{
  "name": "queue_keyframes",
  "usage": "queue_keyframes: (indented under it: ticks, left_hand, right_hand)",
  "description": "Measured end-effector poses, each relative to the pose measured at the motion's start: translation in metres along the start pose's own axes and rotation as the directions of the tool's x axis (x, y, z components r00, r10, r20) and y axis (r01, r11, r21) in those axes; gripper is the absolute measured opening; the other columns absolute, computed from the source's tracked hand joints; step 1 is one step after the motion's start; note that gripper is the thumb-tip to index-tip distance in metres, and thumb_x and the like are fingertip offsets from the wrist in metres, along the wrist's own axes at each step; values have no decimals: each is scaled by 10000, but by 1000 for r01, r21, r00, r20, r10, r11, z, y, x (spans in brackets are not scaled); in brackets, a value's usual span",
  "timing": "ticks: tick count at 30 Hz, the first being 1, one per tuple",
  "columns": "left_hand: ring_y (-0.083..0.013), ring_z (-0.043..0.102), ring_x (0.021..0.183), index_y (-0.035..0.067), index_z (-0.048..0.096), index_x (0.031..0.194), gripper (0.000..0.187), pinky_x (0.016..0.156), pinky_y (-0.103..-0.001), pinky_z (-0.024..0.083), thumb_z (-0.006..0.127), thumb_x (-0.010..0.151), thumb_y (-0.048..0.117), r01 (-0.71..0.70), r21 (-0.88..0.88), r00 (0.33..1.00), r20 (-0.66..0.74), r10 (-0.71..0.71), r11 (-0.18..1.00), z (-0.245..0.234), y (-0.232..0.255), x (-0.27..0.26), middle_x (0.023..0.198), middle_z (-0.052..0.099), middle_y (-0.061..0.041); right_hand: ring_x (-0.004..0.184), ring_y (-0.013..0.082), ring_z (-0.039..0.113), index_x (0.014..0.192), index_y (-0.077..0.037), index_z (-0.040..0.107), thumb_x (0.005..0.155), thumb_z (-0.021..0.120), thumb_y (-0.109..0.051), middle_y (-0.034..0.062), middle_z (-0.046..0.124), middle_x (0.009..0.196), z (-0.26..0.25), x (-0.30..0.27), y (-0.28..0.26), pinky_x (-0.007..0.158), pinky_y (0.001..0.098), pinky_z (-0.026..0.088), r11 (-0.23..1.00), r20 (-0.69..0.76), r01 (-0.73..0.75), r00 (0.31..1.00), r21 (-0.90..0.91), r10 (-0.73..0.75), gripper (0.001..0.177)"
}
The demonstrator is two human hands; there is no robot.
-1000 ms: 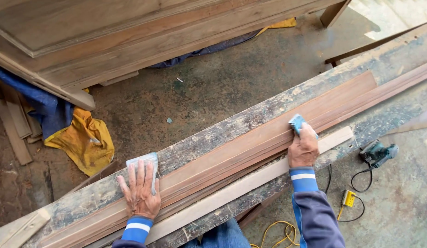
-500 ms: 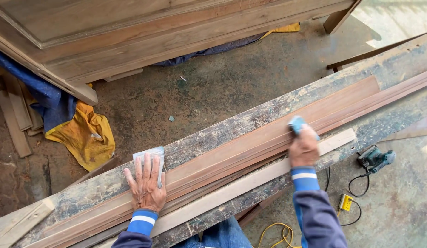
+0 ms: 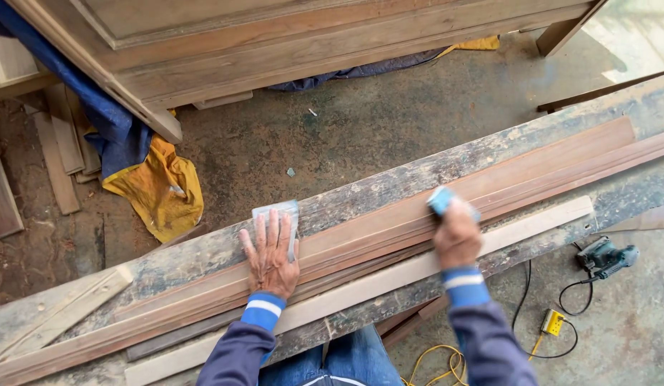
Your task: Manually sanding wooden strips using sandpaper in a workshop.
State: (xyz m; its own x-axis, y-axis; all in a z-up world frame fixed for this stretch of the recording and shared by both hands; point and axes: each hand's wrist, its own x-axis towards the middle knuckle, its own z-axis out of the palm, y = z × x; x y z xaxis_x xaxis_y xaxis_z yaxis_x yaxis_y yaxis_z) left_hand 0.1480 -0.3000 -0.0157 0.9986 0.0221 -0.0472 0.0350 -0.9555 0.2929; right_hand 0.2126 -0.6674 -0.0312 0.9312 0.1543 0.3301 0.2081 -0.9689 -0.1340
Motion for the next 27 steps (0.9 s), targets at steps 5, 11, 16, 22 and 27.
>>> queue_keyframes:
  ticks: [5, 11, 16, 22, 27]
  left_hand:
    - [-303, 180, 1599, 198, 422, 1581, 637, 1269, -665, 64, 587, 971, 276, 7, -62, 977, -211, -20, 998, -29, -65, -31, 1719, 240, -84]
    - [-370, 174, 1579, 163, 412, 1562, 636, 1218, -720, 58, 569, 959, 290, 178, 43, 963, -214, -165, 983, -34, -159, -79, 1701, 253, -124]
    - [-360, 221, 1589, 156, 410, 1585, 651, 1247, -706, 102, 576, 972, 296, 186, 31, 969, -171, -178, 982, -36, -154, -83, 1707, 295, -104]
    - [-371, 224, 1589, 146, 413, 1579, 643, 1257, -707, 104, 573, 975, 298, 165, 23, 968, -198, -158, 986, -40, -151, -81, 1705, 297, -109]
    - [-372, 215, 1576, 147, 416, 1575, 654, 1235, -712, 105, 571, 961, 306, 179, 16, 971, -166, -174, 984, -40, -149, -79, 1695, 300, -107]
  right_hand:
    - [1064, 384, 710, 1087, -4, 656, 938, 575, -27, 214, 726, 1148, -16, 23, 6, 922, 457, 584, 997, -174, 11, 985, -75, -24, 172]
    - [718, 308, 649, 945, -49, 646, 981, 664, -151, 148, 661, 821, 24, -26, -157, 716, 441, 562, 982, 16, -180, 984, 59, 179, 110]
    - [1263, 352, 651, 1170, -11, 623, 952, 622, -28, 196, 664, 1307, 21, -82, -296, 1125, 506, 522, 869, -99, 340, 940, 361, -327, 219]
    - [748, 244, 684, 940, -68, 663, 1043, 643, -177, 133, 712, 897, -24, 11, -110, 671, 355, 585, 963, 19, -212, 977, 167, 212, 151]
    - [968, 334, 675, 1065, -14, 645, 1063, 474, -60, 201, 697, 1042, 16, -46, -209, 924, 464, 553, 967, -61, -227, 970, 116, 235, 178]
